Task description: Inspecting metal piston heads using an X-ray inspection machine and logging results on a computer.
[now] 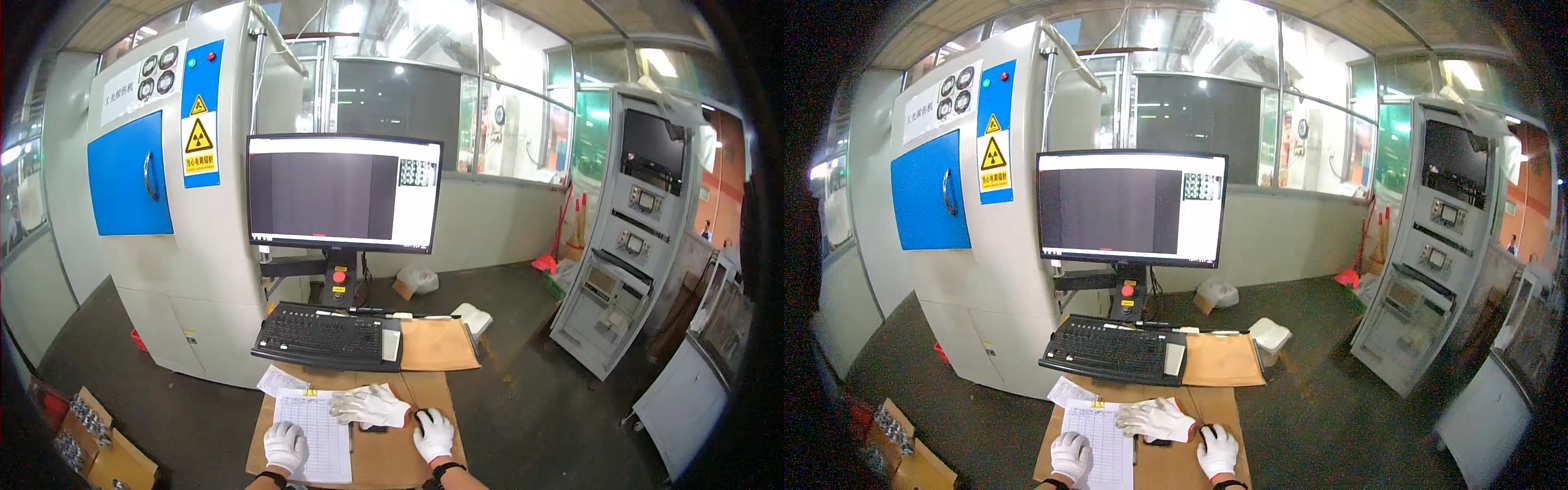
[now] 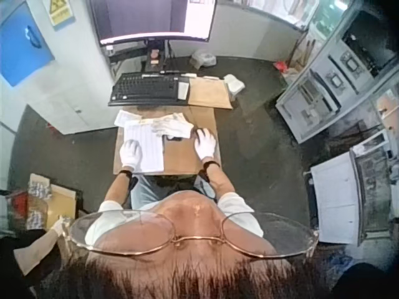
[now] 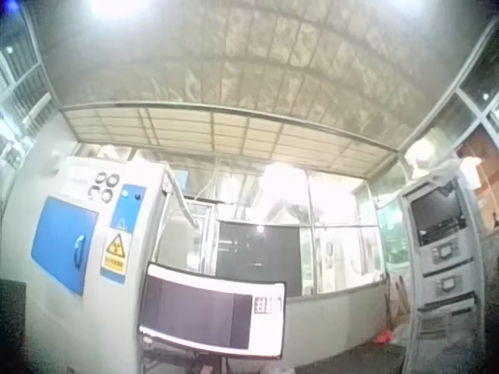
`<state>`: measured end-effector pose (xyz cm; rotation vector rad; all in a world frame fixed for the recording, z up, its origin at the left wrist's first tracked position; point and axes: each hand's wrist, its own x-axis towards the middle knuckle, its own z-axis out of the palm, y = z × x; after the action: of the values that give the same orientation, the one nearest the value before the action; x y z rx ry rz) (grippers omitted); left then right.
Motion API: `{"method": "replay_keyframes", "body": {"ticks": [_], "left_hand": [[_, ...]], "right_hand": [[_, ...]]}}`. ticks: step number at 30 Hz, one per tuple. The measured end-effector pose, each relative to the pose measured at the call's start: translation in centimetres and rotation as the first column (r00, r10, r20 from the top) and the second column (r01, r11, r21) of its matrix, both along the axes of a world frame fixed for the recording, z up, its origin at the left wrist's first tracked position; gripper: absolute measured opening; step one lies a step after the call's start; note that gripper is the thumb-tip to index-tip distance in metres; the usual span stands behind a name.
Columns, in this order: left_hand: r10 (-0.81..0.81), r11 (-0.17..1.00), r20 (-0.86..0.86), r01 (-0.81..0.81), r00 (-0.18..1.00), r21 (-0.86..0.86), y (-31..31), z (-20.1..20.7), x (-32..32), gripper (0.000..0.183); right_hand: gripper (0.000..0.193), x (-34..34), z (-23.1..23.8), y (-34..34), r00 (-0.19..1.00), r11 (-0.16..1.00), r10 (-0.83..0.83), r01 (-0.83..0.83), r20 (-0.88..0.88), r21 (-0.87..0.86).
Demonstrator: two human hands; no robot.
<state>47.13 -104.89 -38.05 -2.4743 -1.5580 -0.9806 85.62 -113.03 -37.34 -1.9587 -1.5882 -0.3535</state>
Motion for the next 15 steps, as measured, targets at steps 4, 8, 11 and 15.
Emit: {"method": "replay_keyframes", "body": {"ticks": [4, 8, 11, 15], "left_hand": [[0.010, 0.999, 0.001, -0.010, 1.000, 0.038, -0.03, -0.02, 0.06, 0.016], [0.027, 0.996, 0.019, -0.028, 0.999, 0.086, -0.40, 0.73, 0.59, 0.016], [0.023, 0.995, 0.017, -0.025, 1.000, 0.099, -0.20, 0.71, 0.69, 0.016], [0.019, 0.996, 0.013, -0.020, 1.000, 0.086, -0.08, 0.15, 0.81, 0.016]], "right_hand": [[0.044, 0.01, 0.06, -0.09, 1.000, 1.000, 0.015, -0.015, -0.001, 0.000], [0.045, -0.06, 0.03, -0.01, 1.000, 1.000, 0.003, -0.003, -0.006, -0.021], [0.045, 0.18, -0.16, 0.16, 1.000, 1.000, 0.002, -0.002, 0.000, -0.001], [0.044, 0.32, -0.14, 0.20, 1.000, 1.000, 0.012, -0.012, -0.006, -0.019]]}}
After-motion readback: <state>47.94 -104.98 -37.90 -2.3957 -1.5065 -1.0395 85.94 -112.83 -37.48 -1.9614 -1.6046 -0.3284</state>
